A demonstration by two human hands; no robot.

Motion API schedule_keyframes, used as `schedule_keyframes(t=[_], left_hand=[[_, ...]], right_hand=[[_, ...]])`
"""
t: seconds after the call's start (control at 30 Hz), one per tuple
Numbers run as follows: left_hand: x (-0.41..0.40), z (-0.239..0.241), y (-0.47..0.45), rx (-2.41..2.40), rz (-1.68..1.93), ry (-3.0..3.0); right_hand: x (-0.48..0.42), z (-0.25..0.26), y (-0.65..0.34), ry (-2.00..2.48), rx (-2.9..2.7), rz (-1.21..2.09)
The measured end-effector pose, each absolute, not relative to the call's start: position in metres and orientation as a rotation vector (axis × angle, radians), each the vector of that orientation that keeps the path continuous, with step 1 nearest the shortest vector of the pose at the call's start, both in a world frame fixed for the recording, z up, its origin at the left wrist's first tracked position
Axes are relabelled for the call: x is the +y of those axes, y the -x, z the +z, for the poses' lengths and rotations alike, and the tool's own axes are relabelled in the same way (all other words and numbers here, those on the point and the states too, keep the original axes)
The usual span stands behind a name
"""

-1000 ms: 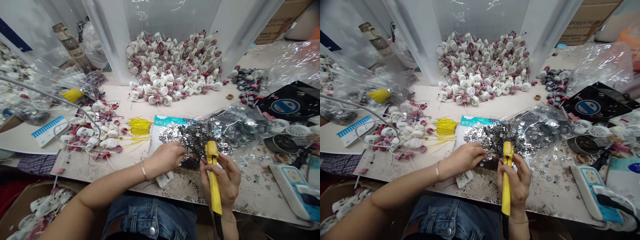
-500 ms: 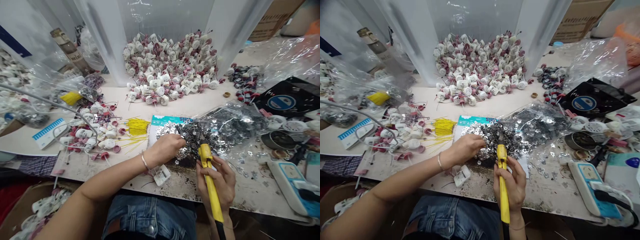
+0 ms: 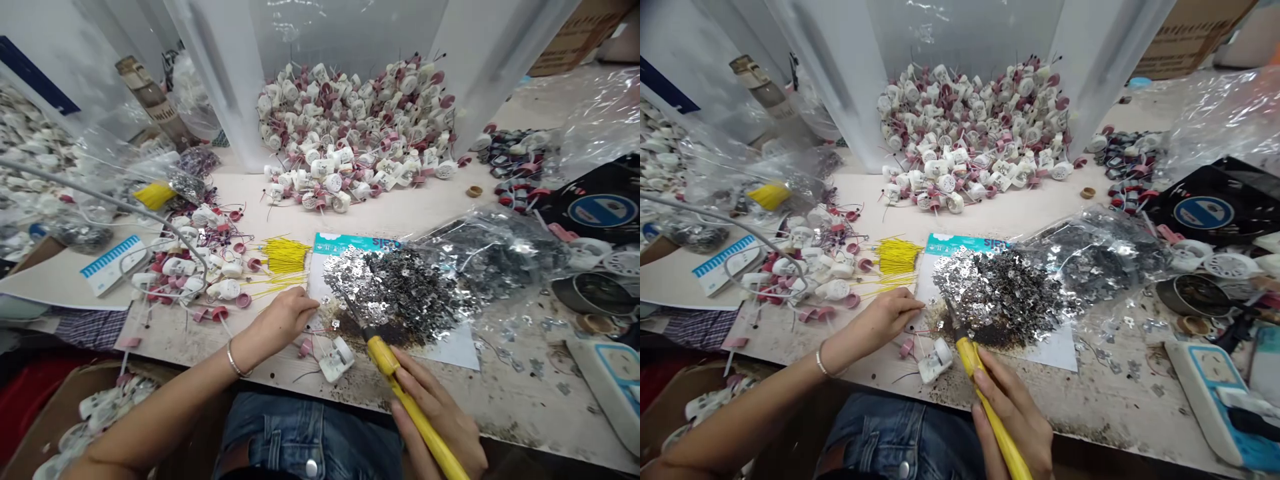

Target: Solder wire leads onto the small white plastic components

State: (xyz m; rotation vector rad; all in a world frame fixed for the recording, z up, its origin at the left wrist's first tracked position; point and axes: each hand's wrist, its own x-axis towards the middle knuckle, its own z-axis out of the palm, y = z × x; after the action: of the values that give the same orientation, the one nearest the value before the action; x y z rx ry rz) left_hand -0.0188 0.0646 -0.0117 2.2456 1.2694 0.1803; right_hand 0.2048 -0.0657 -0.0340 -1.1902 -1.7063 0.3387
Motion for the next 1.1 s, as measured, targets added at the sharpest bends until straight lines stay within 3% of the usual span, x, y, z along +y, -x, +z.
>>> schedule_keyframes(t=[0.3, 1.1], left_hand=[[0.069, -0.012, 0.006, 1.493, 0.109, -2.138], [0.065, -0.006, -0.006, 1.604, -0.084, -2.150]], right_hand=[[-0.057, -0.043, -0.202, 1.161, -1.753, 0.515], [-0.048, -0.034, -0.202, 1.115, -1.933, 0.380]])
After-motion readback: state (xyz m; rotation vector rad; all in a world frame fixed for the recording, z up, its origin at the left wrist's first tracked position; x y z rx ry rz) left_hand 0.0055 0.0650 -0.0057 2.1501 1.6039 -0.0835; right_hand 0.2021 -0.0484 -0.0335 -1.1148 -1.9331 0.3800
